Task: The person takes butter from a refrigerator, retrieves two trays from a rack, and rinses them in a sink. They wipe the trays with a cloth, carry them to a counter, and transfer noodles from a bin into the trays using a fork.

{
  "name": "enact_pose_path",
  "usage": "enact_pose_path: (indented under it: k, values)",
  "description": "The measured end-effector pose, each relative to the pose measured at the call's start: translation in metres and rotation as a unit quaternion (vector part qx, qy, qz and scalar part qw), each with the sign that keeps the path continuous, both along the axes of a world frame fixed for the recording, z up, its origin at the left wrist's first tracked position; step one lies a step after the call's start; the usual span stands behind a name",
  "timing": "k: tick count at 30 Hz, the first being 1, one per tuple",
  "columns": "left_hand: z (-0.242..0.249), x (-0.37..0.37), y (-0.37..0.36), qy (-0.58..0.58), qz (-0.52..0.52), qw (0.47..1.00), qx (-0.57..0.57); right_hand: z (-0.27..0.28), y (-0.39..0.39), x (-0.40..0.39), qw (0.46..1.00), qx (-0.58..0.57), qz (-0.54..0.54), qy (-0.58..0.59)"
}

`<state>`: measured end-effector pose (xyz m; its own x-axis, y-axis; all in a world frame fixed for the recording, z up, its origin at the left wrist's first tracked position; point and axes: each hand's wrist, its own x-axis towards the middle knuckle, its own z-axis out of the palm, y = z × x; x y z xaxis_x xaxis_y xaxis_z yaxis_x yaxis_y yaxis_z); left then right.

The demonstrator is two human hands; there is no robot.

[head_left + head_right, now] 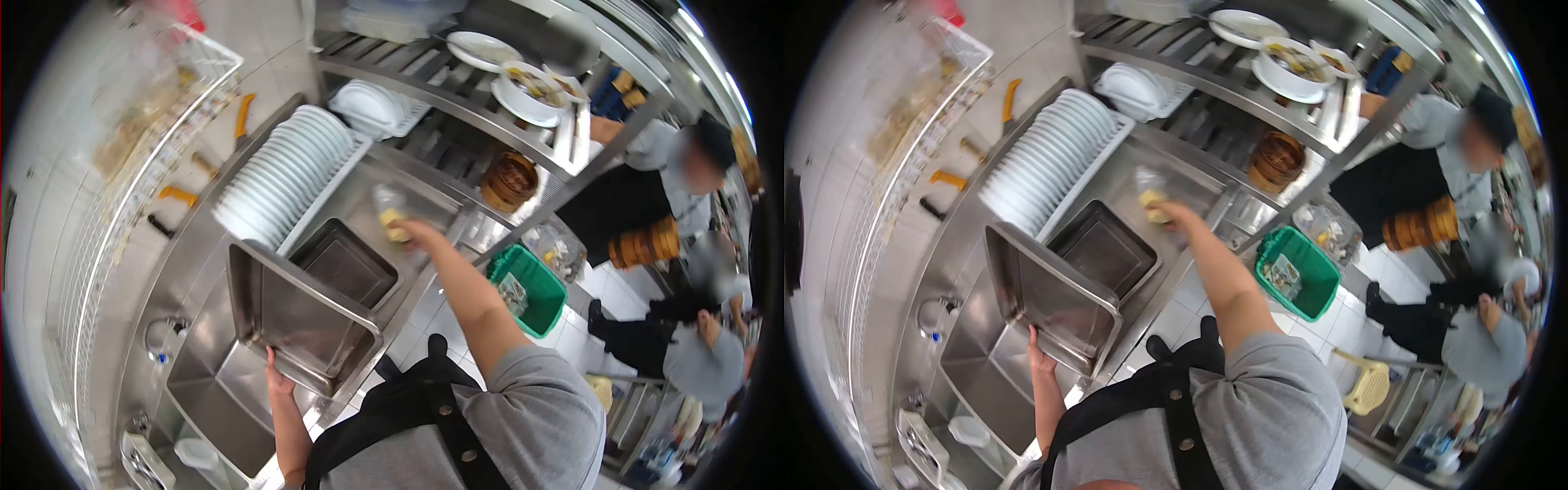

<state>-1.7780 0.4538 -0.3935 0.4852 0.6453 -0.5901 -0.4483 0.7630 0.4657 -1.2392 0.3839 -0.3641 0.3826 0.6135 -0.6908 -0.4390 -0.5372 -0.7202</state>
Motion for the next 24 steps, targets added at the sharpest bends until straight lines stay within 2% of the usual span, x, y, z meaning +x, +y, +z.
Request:
enact_pose_path:
  k: [1,3,4,6,8,11,14,17,18,19,22,24]
  values:
    - [0.001,0.001,0.003,-0.002,0.004,1.0,0.005,-0.034,0.007,-0.006,0.997,0.049,0.049,0.028]
    - [0.002,0.004,0.01,-0.004,-0.006,1.0,0.012,-0.027,0.011,-0.047,0.989,0.122,0.078,0.019]
    - [0.004,0.002,0.013,0.0,-0.018,1.0,0.014,-0.002,0.005,-0.068,0.981,0.17,0.09,0.005]
    - [0.018,0.009,0.012,0.022,-0.016,1.0,0.016,-0.007,0.009,-0.085,0.988,0.124,0.083,-0.049]
    - [0.01,0.003,0.018,0.031,-0.017,0.999,0.024,-0.001,0.008,-0.097,0.987,0.133,0.037,-0.079]
    - [0.014,-0.006,0.02,0.035,-0.034,0.998,0.049,0.032,-0.003,-0.101,0.979,0.111,0.074,-0.157]
    - [0.039,-0.01,0.008,0.019,-0.06,0.997,0.046,0.075,-0.032,-0.116,0.962,0.046,0.054,-0.264]
    - [0.058,-0.001,-0.007,0.012,-0.081,0.994,0.07,0.1,-0.104,-0.108,0.983,0.108,0.018,-0.145]
    - [0.061,0.003,-0.015,0.011,-0.085,0.993,0.083,0.097,-0.132,-0.104,0.983,0.116,-0.002,-0.143]
    - [0.065,0.006,-0.027,-0.003,-0.165,0.97,0.18,0.091,-0.163,-0.099,0.982,0.122,-0.02,-0.143]
    - [0.083,0.055,-0.079,-0.004,-0.167,0.974,0.151,0.076,-0.281,-0.088,0.972,0.175,-0.074,-0.138]
    - [0.098,0.101,-0.128,-0.007,-0.218,0.964,0.154,0.064,-0.373,-0.084,0.966,0.192,-0.125,-0.124]
